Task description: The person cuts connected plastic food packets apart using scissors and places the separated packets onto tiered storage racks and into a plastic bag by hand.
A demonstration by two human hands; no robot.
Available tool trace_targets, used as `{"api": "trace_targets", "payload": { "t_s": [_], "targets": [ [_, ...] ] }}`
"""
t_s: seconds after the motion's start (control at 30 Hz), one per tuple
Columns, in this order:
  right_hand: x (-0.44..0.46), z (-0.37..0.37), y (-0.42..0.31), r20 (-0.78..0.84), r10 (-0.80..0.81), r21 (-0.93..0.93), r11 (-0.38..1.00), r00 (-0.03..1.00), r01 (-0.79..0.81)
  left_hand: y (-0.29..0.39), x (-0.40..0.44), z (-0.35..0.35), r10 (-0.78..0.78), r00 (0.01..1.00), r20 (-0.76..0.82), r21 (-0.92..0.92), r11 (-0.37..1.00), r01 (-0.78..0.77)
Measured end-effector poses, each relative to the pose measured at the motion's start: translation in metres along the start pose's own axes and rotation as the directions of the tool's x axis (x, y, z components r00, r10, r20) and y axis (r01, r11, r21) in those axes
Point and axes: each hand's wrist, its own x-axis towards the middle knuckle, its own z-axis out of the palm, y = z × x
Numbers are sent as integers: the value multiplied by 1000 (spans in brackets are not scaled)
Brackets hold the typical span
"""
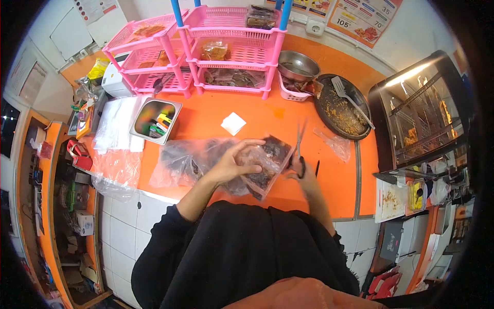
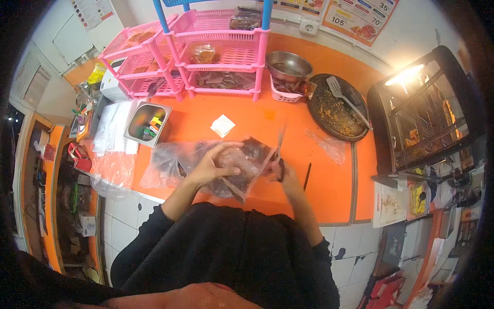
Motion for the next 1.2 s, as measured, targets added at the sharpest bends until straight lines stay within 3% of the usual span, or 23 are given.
{"api": "trace_targets", "payload": {
  "t_s": [0.07,0.17,0.27,0.4,0.5,0.6,0.7,0.9,1.0,1.1,1.2],
  "targets": [
    [-2,-51,2,246,36,-153,988,969,2,10,-2,-12,133,991,-5,271,954,-126],
    [-15,-80,-28,613,248,-357,934,750,-17,26,-5,-17,64,997,-54,47,997,-61],
    [-25,-64,-45,608,375,-478,877,700,-55,28,-3,-17,70,998,6,120,990,-70],
    [-23,-47,-46,560,390,-530,847,731,-46,35,0,-7,50,995,85,297,952,-73],
    [-20,-44,-47,522,421,-568,820,742,-66,30,1,-6,50,996,78,241,968,-68],
    [-21,-42,-53,495,441,-609,791,749,-63,34,-1,-8,64,994,88,394,914,-94],
    [-22,-44,-43,531,428,-557,827,731,-80,31,-3,-5,15,996,87,375,926,-47],
    [-23,-25,-29,523,376,-435,890,765,-140,3,3,9,-70,986,150,26,997,66],
    [-24,-18,-25,471,361,-383,906,805,-183,-1,9,6,-22,991,132,-57,998,30],
    [-23,-13,-13,451,322,-307,932,833,-194,-10,8,3,-122,978,171,-311,935,171],
    [-22,-7,-6,411,313,-265,940,856,-216,-20,7,7,-138,970,200,-373,905,205]
  ]
}}
